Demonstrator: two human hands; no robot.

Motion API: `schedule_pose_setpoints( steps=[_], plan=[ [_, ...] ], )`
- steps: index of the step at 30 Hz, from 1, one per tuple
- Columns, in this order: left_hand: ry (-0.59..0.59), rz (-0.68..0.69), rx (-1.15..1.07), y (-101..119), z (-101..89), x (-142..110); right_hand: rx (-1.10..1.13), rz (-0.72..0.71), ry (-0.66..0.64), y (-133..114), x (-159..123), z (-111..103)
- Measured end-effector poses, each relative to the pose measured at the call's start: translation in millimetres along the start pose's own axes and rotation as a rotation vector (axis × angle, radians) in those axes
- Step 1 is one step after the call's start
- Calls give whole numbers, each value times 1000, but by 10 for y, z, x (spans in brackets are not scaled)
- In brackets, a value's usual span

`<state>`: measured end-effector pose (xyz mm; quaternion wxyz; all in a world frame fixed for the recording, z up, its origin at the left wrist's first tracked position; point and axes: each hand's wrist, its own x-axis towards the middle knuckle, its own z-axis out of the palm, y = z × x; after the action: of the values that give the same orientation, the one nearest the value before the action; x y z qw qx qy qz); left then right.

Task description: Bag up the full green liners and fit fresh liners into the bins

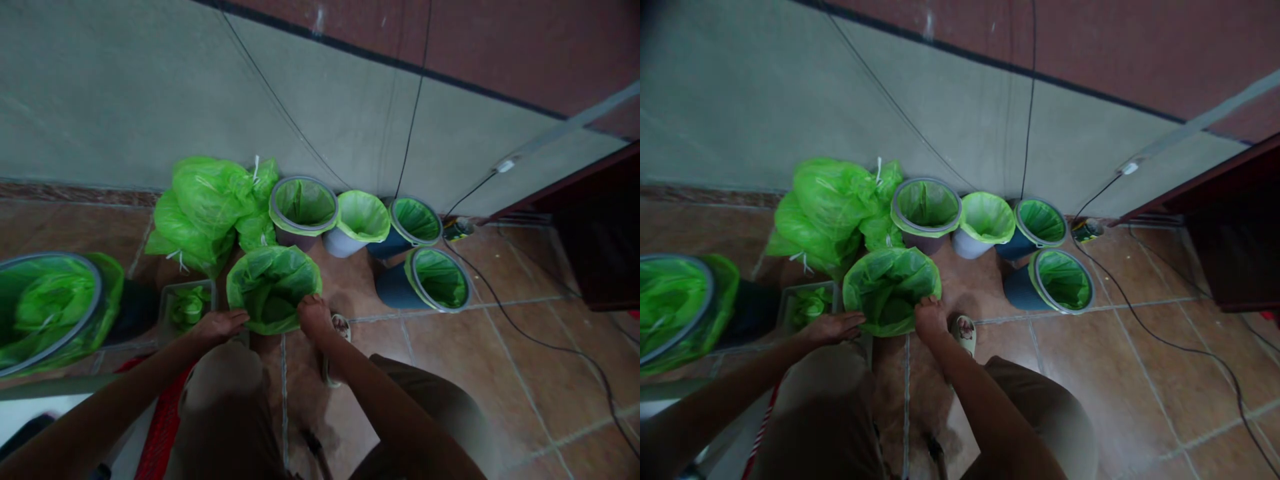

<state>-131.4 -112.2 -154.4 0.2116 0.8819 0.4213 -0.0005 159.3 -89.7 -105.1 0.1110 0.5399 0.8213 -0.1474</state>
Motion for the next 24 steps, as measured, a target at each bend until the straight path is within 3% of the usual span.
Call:
schedule_pose_setpoints(
  steps=[4,7,11,15,19,24],
  plan=[
    [-29,-33,46,8,-24,-5,6,160,49,-130,59,-97],
    [-37,-28,61,20,-41,23,5,192,92,-160,48,-184],
    [-42,-29,27,6,13,40,58,-29,187,-236,-132,-166],
    [-16,-44,-8,17,51,33,140,-308,130,-491,-305,85],
    [-27,-24,-21,75,-28,32,120,-294,68,-687,-224,313],
    [-10,-21,3,118,-107,40,63,-233,-72,-688,-30,306]
  ],
)
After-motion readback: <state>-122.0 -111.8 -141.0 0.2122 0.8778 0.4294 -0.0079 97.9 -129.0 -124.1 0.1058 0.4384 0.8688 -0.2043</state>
